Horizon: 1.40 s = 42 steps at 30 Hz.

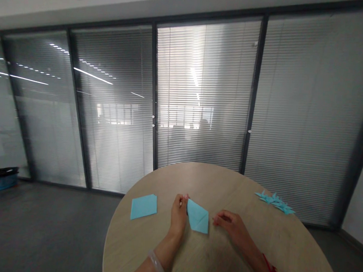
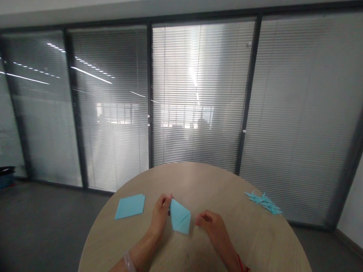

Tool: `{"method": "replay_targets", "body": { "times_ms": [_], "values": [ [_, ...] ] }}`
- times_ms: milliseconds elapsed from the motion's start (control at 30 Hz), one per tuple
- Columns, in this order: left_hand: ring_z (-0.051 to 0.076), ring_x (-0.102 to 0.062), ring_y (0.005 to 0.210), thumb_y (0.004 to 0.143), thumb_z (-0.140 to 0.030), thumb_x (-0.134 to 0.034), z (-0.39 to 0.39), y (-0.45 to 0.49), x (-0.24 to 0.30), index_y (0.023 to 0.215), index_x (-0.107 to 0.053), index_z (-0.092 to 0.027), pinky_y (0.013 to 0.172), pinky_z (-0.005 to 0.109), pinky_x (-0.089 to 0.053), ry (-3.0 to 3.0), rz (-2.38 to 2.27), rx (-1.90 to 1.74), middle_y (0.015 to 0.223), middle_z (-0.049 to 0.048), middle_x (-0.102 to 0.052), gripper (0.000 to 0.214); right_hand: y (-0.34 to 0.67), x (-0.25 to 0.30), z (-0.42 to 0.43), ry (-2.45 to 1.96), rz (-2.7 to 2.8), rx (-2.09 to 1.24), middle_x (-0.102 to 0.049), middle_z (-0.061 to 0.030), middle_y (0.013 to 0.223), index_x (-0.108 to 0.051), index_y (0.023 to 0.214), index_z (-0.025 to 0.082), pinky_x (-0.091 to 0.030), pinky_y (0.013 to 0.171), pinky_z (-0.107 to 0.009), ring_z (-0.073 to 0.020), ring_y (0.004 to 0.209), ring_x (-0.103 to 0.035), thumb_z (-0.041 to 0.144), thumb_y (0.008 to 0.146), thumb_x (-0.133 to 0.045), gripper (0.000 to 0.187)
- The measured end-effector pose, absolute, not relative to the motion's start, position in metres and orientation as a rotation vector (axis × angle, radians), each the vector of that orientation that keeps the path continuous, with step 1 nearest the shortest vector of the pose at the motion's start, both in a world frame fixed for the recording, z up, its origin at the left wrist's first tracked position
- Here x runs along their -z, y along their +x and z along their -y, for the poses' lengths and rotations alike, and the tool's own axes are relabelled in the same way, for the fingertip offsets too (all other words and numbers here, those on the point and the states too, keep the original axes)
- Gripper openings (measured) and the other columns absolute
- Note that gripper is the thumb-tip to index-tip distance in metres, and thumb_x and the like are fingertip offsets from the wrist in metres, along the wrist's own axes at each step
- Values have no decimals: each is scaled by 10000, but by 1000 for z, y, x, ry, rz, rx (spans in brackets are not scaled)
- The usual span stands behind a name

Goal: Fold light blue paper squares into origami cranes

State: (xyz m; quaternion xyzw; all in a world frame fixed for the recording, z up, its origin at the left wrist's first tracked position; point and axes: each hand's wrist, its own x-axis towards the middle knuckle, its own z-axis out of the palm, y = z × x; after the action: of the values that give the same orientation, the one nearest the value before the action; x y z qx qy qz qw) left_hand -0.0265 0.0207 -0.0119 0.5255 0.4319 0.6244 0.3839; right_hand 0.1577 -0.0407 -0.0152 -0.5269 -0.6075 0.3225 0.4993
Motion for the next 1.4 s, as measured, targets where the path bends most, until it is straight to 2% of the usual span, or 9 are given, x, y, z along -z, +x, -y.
{"method": "replay_targets", "body": {
  "times_ms": [200, 433, 667, 1000, 1200, 1400],
  "values": [
    [117, -414, 531, 700, -680, -520, -14, -21, 8, 632, -437, -198, 485, 221, -350, 1402, -1058, -1518, 561, -55, -397, 493, 156, 13, 42, -1242, 1481, -783, -664, -26, 639, -656, 634, 165, -421, 640, -268, -198, 671, -602, 459, 759, -555, 335],
    [119, -445, 527, 678, -674, -550, -12, -17, 8, 644, -487, -182, 475, 224, -374, 1457, -1009, -1378, 573, -42, -440, 497, 162, 18, 36, -1221, 1367, -772, -684, -50, 691, -660, 672, 153, -451, 660, -287, -217, 688, -616, 445, 653, -672, 292],
    [107, -453, 500, 682, -598, -602, -9, -11, 10, 625, -540, -159, 466, 215, -362, 1532, -937, -1249, 553, -29, -482, 447, 158, 21, 35, -1159, 1442, -852, -643, -31, 666, -625, 699, 156, -445, 640, -272, -192, 677, -594, 515, 737, -596, 362],
    [107, -433, 481, 625, -531, -664, -6, -6, 12, 631, -604, -140, 468, 226, -332, 1558, -920, -1126, 516, -24, -498, 396, 155, 21, 37, -1206, 1577, -884, -632, -33, 654, -641, 694, 135, -417, 628, -274, -184, 651, -579, 463, 753, -574, 340],
    [136, -510, 564, 622, -429, -691, -2, -2, 13, 643, -662, -126, 551, 245, -359, 1627, -920, -1143, 606, 33, -618, 305, 153, 22, 39, -1178, 1592, -873, -634, -35, 662, -644, 698, 135, -417, 628, -266, -179, 660, -572, 437, 751, -584, 313],
    [113, -450, 508, 618, -448, -692, 2, 1, 11, 615, -645, -131, 504, 237, -321, 1580, -918, -1113, 537, -1, -553, 321, 153, 20, 41, -1324, 1580, -740, -625, -39, 641, -653, 673, 129, -397, 590, -264, -176, 634, -552, 386, 746, -576, 278]
  ]
}}
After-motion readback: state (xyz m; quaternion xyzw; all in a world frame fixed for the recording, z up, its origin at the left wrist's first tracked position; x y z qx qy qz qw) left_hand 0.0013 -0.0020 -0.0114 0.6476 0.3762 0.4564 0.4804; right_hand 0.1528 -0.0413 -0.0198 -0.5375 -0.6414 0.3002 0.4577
